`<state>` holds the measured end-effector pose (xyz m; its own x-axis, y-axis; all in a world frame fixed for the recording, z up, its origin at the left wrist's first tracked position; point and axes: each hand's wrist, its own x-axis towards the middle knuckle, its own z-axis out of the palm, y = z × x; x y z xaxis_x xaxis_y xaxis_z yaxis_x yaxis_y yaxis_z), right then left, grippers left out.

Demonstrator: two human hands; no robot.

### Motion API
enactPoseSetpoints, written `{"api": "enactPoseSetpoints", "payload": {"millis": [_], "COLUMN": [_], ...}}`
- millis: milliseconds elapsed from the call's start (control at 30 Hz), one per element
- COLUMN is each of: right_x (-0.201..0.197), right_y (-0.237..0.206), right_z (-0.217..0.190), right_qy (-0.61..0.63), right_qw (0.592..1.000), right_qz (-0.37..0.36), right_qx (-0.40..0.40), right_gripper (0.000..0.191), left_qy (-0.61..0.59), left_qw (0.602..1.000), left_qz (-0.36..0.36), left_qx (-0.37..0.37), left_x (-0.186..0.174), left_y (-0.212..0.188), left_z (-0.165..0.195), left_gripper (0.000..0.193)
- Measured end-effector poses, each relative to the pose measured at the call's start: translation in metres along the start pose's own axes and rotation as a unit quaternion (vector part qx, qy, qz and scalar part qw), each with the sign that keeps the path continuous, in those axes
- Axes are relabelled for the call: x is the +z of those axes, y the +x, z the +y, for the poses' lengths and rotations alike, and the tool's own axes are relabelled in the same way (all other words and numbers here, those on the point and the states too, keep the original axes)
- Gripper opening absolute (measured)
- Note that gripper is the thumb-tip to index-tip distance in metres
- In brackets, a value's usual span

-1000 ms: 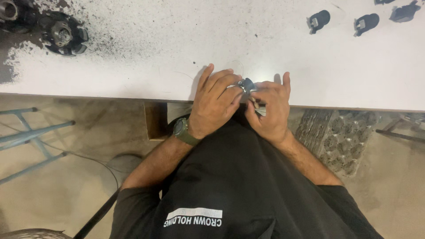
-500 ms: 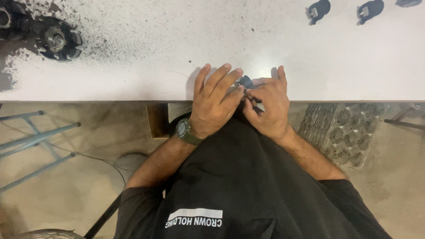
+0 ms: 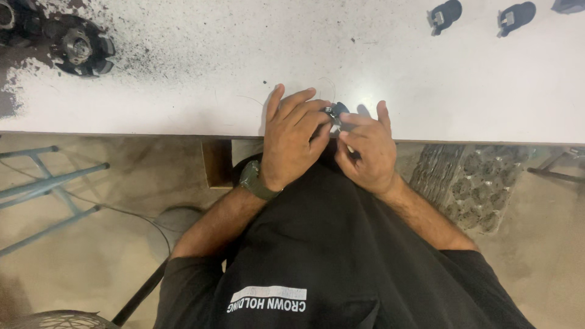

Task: The person sits at a white workbench and assembles small black plastic electrical components, fitting pieces together by hand and using a small blade to trim or adjust parts. They work through a pile of components one at a time, setting finished assemblies aside on the bench.

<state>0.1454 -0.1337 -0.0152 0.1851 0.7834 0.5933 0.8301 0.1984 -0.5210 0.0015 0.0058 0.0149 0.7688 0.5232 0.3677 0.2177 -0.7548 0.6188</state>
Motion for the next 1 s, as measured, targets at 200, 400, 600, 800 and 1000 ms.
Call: {"api": "enactPoseSetpoints", "payload": {"millis": [200, 400, 600, 800, 1000], "right_x": [0.005, 0.0, -0.022, -0.02, -0.019], "right_y": [0.007, 0.014, 0.022, 0.034, 0.029], "right_z": [-0.003, -0.007, -0.004, 0.002, 0.009], "right_qy": [-0.022, -0.016, -0.069, -0.089, -0.081], "right_qw": [0.999, 0.999, 0.996, 0.988, 0.991], "right_qz": [0.016, -0.004, 0.015, -0.06, -0.059], "right_qx": [0.021, 0.038, 0.059, 0.108, 0.091], "right_gripper": [0.036, 0.036, 0.031, 0.041, 0.034], "left_qy": [-0.032, -0.031, -0.025, -0.011, -0.051], "left_qw": [0.999, 0.999, 0.999, 0.999, 0.998], "left_qz": [-0.009, -0.006, -0.002, -0.039, -0.041], "left_qx": [-0.004, -0.006, -0.03, 0.002, -0.024], "left_x": [-0.002, -0.006, -0.016, -0.019, -0.027], "left_y": [-0.001, 0.002, 0.011, 0.019, 0.018], "left_z": [-0.003, -0.001, -0.002, -0.006, -0.01], "left_gripper": [0.012, 0.011, 0.033, 0.015, 0.012]}}
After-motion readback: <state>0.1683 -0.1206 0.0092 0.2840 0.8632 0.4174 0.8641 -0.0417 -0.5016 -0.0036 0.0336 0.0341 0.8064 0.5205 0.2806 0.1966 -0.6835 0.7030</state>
